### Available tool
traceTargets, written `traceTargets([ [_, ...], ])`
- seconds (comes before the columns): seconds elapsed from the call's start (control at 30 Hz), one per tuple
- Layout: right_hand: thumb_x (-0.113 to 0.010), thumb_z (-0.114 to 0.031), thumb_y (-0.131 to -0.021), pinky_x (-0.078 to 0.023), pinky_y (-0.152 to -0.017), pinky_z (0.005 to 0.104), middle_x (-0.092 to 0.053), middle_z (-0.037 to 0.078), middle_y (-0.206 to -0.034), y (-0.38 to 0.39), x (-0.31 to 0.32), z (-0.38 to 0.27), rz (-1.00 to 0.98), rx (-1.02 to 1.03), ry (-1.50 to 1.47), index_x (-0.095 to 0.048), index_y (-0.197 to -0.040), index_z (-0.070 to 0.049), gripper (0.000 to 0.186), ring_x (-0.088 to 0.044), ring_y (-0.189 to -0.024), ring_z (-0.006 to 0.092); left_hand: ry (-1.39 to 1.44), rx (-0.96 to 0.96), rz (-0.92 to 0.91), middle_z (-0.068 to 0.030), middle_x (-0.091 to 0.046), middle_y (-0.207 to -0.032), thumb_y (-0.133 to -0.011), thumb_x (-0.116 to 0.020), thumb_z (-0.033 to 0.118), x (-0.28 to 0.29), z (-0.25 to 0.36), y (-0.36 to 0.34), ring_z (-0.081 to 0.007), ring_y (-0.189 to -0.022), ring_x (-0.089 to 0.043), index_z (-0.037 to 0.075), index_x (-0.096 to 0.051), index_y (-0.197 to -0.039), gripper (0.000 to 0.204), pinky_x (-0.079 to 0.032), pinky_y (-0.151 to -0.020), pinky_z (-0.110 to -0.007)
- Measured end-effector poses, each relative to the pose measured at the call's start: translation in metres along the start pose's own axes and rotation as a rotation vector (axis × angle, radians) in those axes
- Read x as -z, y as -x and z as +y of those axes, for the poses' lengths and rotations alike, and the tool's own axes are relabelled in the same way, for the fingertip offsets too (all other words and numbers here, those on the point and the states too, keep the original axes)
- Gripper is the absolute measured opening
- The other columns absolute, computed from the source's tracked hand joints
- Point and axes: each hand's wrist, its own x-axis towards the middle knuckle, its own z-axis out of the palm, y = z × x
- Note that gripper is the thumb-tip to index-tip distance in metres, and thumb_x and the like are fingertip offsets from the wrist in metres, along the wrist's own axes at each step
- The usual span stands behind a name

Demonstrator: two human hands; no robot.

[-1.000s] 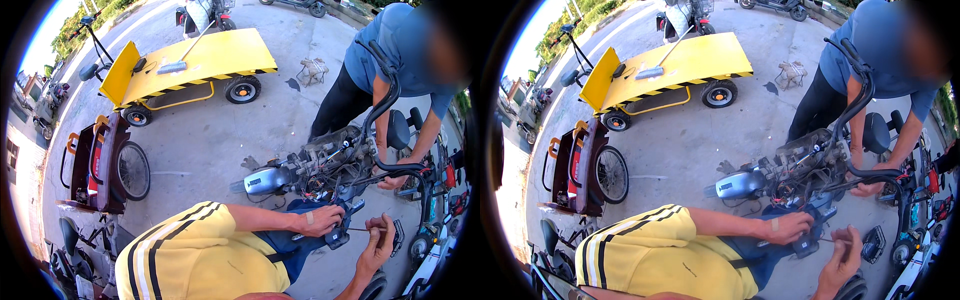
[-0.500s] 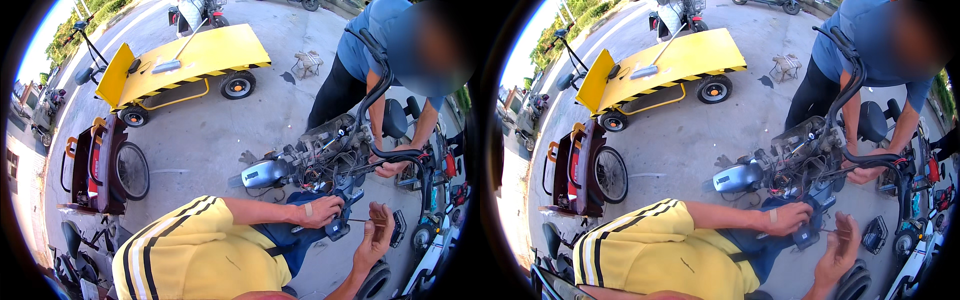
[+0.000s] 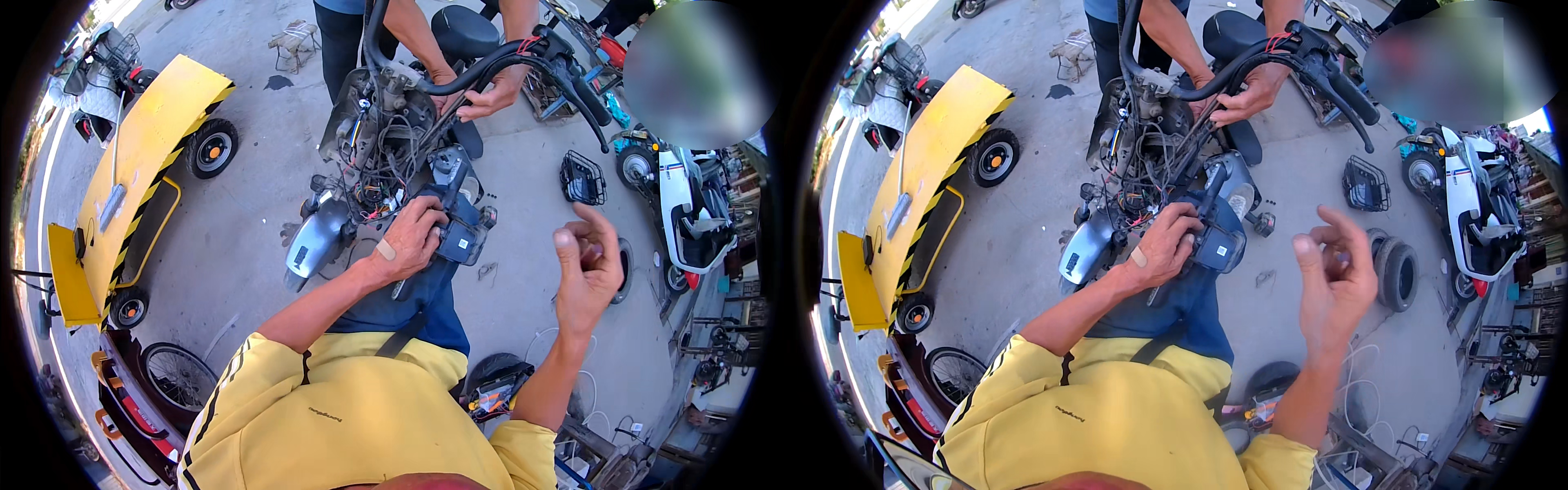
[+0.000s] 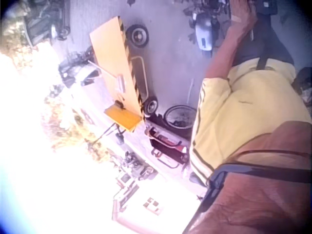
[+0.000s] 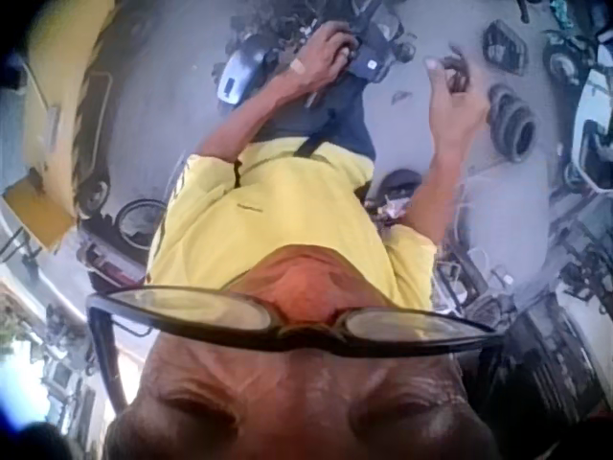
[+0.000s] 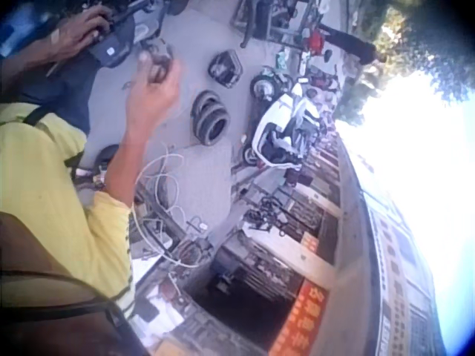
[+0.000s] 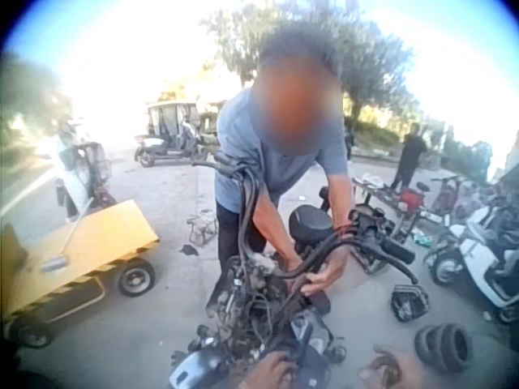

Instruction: The person works on the handlebar area of a scooter, using a screwdriver to remove and reinstall a control module. They manipulate wires and fasteners, repeatedly adjusting the component on the handlebar stem.

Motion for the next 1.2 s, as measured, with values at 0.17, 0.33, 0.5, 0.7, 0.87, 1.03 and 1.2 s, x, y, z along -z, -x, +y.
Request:
traceTargets([
  [0.17, -0.082, -0.021, -0.095, -0.045, -0.063, 0.0256, -0.068, 0.006, -0.091, 0.04, -0.054, 0.091, -0.266, -0.366, 0.163, -0.061, -0.142, 0.002, 0.057, -0.052, -0.073, 0.0076, 0.009, -0.019, -0.018, -0.0203, -0.054, -0.128, -0.091, -0.062, -0.004, 0.0, 0.0, -0.003, -0.0408, -0.12, -0.057, -0.001, -0.061, -0.119, 0.027, -0.048, -0.105, -0.047],
  [0.33, -0.076, -0.018, -0.096, -0.051, -0.076, 0.0271, -0.071, 0.008, -0.105, 0.057, -0.092, 0.132, -0.329, -0.494, -0.287, -0.056, -0.142, 0.01, 0.057, -0.063, -0.087, 0.0123, 0.009, -0.004, -0.04, -0.0204, -0.054, -0.129, -0.092, -0.062, -0.004, 0.007, 0.002, -0.001, -0.0411, -0.121, -0.057, -0.001, -0.061, -0.12, 0.028, -0.049, -0.105, -0.046],
  [0.5, -0.071, -0.014, -0.093, -0.051, -0.078, 0.027, -0.072, 0.008, -0.102, 0.04, -0.084, 0.117, -0.321, -0.558, -0.288, -0.059, -0.137, 0.01, 0.052, -0.064, -0.088, 0.0108, 0.006, -0.05, -0.075, -0.0207, -0.057, -0.133, -0.091, -0.061, -0.007, 0.026, 0.007, -0.006, -0.0405, -0.124, -0.058, 0.0, -0.058, -0.128, 0.037, -0.046, -0.11, -0.048],
  [0.7, -0.073, -0.019, -0.092, -0.05, -0.074, 0.0249, -0.071, 0.005, -0.092, -0.003, -0.059, 0.062, -0.321, -0.434, -0.128, -0.062, -0.132, 0.008, 0.05, -0.063, -0.081, 0.0093, -0.068, -0.137, -0.022, -0.0192, -0.058, -0.143, -0.081, -0.062, -0.01, 0.069, 0.026, -0.016, -0.0397, -0.134, -0.055, 0.001, -0.055, -0.139, 0.059, -0.043, -0.116, -0.048],
  [0.87, -0.075, -0.021, -0.09, -0.053, -0.07, 0.0273, -0.068, 0.005, -0.088, -0.03, -0.05, 0.033, -0.355, -0.459, -0.133, -0.063, -0.125, 0.009, 0.047, -0.063, -0.078, 0.0104, -0.244, -0.225, -0.118, -0.0159, -0.054, -0.151, -0.073, -0.075, -0.002, 0.089, 0.042, -0.017, -0.0387, -0.14, -0.051, 0.004, -0.051, -0.147, 0.078, -0.042, -0.118, -0.05],
  [1.03, -0.077, -0.026, -0.088, -0.046, -0.057, 0.0275, -0.066, 0.007, -0.088, -0.039, -0.051, 0.002, -0.417, -0.469, -0.093, -0.062, -0.121, 0.009, 0.05, -0.063, -0.076, 0.0122, -0.373, -0.261, -0.172, -0.0153, -0.046, -0.161, -0.068, -0.08, 0.003, 0.1, 0.059, -0.025, -0.0399, -0.149, -0.042, 0.008, -0.044, -0.154, 0.094, -0.037, -0.124, -0.054],
  [1.2, -0.072, -0.031, -0.09, -0.017, -0.043, 0.0246, -0.052, -0.002, -0.073, -0.058, -0.047, 0.003, -0.464, -0.544, -0.121, -0.061, -0.108, -0.003, 0.036, -0.031, -0.049, 0.0028, -0.336, -0.363, -0.248, -0.0177, -0.043, -0.163, -0.064, -0.08, 0.005, 0.107, 0.053, -0.02, -0.0412, -0.151, -0.042, 0.008, -0.048, -0.151, 0.093, -0.036, -0.124, -0.056],
])
